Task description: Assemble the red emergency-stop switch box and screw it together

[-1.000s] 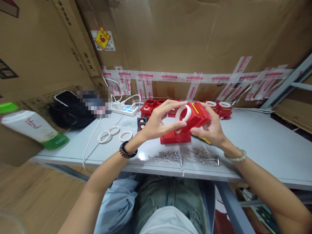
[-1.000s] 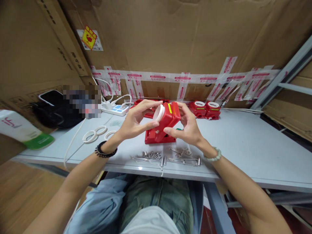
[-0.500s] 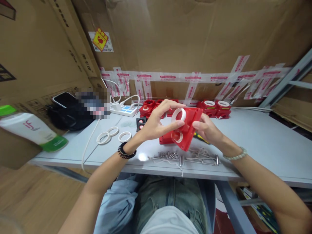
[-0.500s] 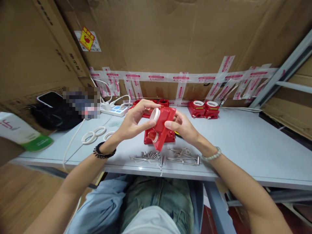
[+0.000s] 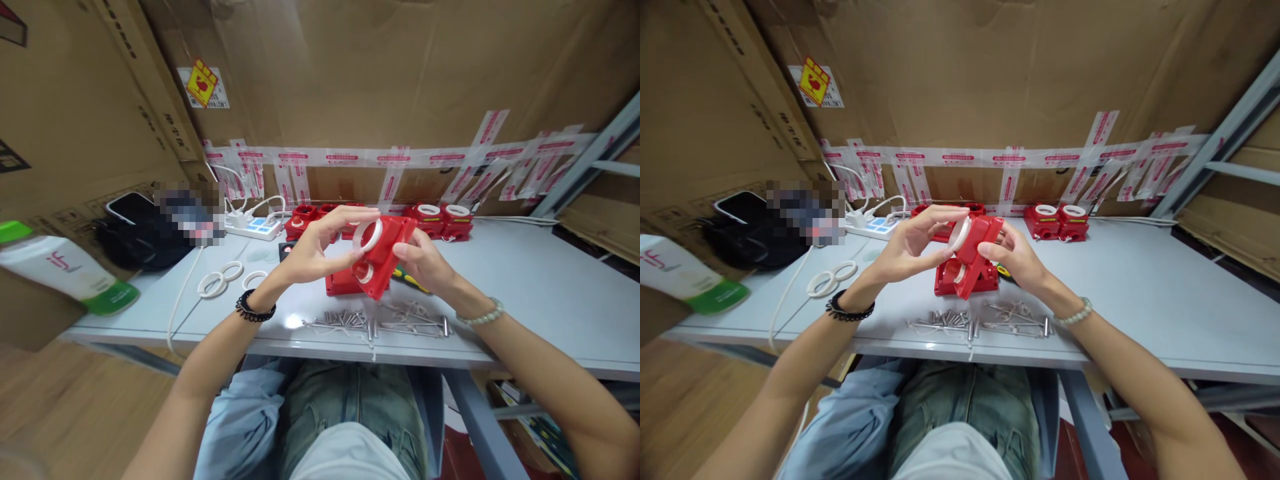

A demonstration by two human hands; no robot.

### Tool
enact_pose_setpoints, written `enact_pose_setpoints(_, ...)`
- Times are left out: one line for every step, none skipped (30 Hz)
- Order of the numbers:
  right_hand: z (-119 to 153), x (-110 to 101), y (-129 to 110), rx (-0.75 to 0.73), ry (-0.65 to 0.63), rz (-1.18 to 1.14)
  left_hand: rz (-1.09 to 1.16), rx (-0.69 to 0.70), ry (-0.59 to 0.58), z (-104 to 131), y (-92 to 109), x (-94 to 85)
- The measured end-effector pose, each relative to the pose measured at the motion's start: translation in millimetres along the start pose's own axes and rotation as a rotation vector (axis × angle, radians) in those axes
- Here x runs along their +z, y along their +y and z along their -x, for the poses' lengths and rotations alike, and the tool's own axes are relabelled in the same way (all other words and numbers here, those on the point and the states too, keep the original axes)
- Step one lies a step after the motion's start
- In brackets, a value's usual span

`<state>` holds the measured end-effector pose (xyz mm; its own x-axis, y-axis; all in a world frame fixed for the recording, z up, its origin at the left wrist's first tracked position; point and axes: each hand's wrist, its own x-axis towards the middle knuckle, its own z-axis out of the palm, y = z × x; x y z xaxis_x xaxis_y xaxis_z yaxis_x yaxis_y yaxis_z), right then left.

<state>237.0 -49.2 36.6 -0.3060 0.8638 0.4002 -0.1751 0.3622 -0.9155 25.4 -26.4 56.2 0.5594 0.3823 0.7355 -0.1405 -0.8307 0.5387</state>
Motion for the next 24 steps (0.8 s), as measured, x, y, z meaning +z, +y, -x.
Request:
enact_pose_setpoints(-0.1, 0.1, 0.3, -0.001, 0.0, -0.008, 0.016, 0.017, -0.01, -0.1, 0.1, 0.1)
enact_pose_setpoints(-0.2, 0.3, 0.6, -0.009, 0.001, -0.017, 0.026, 0.02, 0.001, -0.2, 0.3, 0.6)
enact_pose_setpoints(-0.3, 0.5, 1.0, -0.018, 0.0, -0.024, 0.027, 0.0, 0.03, -0.1, 0.4, 1.2)
enact_pose_setpoints(-0.3, 0.8, 1.5, -0.026, 0.0, -0.028, 0.017, -0.036, 0.069, 0.1, 0.6, 1.8)
enact_pose_setpoints(-0.2, 0.9, 2.0, -0.028, 0.001, -0.025, 0.002, -0.077, 0.103, 0.3, 0.7, 2.2)
enact_pose_setpoints(-0.2, 1.0, 2.5, -0.026, 0.003, -0.017, -0.014, -0.11, 0.123, 0.5, 0.7, 2.2)
enact_pose_setpoints(-0.1, 1.1, 3.0, -0.023, 0.007, -0.006, -0.027, -0.122, 0.118, 0.7, 0.8, 1.9)
enact_pose_setpoints(0.0, 1.1, 3.4, -0.019, 0.014, 0.005, -0.034, -0.107, 0.093, 0.7, 0.8, 1.4)
enact_pose_setpoints(0.1, 1.1, 3.6, -0.014, 0.02, 0.013, -0.035, -0.071, 0.056, 0.6, 0.7, 1.1)
enact_pose_setpoints(0.2, 1.1, 3.6, -0.012, 0.023, 0.014, -0.031, -0.031, 0.026, 0.5, 0.6, 1.0)
enact_pose_setpoints(0.3, 1.1, 3.6, -0.014, 0.023, 0.012, -0.028, -0.005, 0.015, 0.4, 0.5, 1.3)
enact_pose_setpoints(0.4, 1.1, 3.5, -0.02, 0.021, 0.009, -0.027, -0.007, 0.03, 0.3, 0.3, 2.0)
enact_pose_setpoints(0.4, 1.1, 3.4, -0.03, 0.019, 0.008, -0.031, -0.036, 0.07, 0.3, -0.1, 3.0)
enact_pose_setpoints(0.4, 1.0, 3.4, -0.043, 0.018, 0.01, -0.039, -0.083, 0.119, 0.3, -0.4, 3.8)
enact_pose_setpoints(0.4, 0.8, 3.5, -0.054, 0.017, 0.015, -0.048, -0.132, 0.157, 0.4, -0.8, 4.4)
enact_pose_setpoints(0.2, 0.6, 3.6, -0.063, 0.019, 0.021, -0.055, -0.163, 0.171, 0.4, -1.1, 4.4)
enact_pose_setpoints(0.0, 0.3, 3.7, -0.065, 0.022, 0.025, -0.056, -0.165, 0.158, 0.4, -1.4, 3.9)
enact_pose_setpoints(-0.2, 0.0, 3.9, -0.061, 0.025, 0.026, -0.051, -0.139, 0.12, 0.3, -1.5, 3.2)
enact_pose_setpoints(-0.4, -0.2, 4.1, -0.056, 0.03, 0.024, -0.043, -0.097, 0.073, 0.2, -1.6, 2.4)
enact_pose_setpoints(-0.5, -0.4, 4.3, -0.051, 0.035, 0.017, -0.031, -0.055, 0.035, 0.1, -1.6, 1.9)
enact_pose_setpoints(-0.6, -0.4, 4.4, -0.05, 0.04, 0.01, -0.022, -0.03, 0.018, -0.1, -1.7, 1.8)
enact_pose_setpoints(-0.6, -0.4, 4.7, -0.054, 0.041, 0.005, -0.017, -0.031, 0.032, -0.2, -1.9, 2.1)
enact_pose_setpoints(-0.5, -0.4, 4.9, -0.065, 0.038, 0.003, -0.022, -0.057, 0.069, -0.3, -2.2, 2.8)
enact_pose_setpoints(-0.4, -0.4, 5.2, -0.077, 0.03, 0.005, -0.034, -0.096, 0.119, -0.4, -2.6, 3.6)
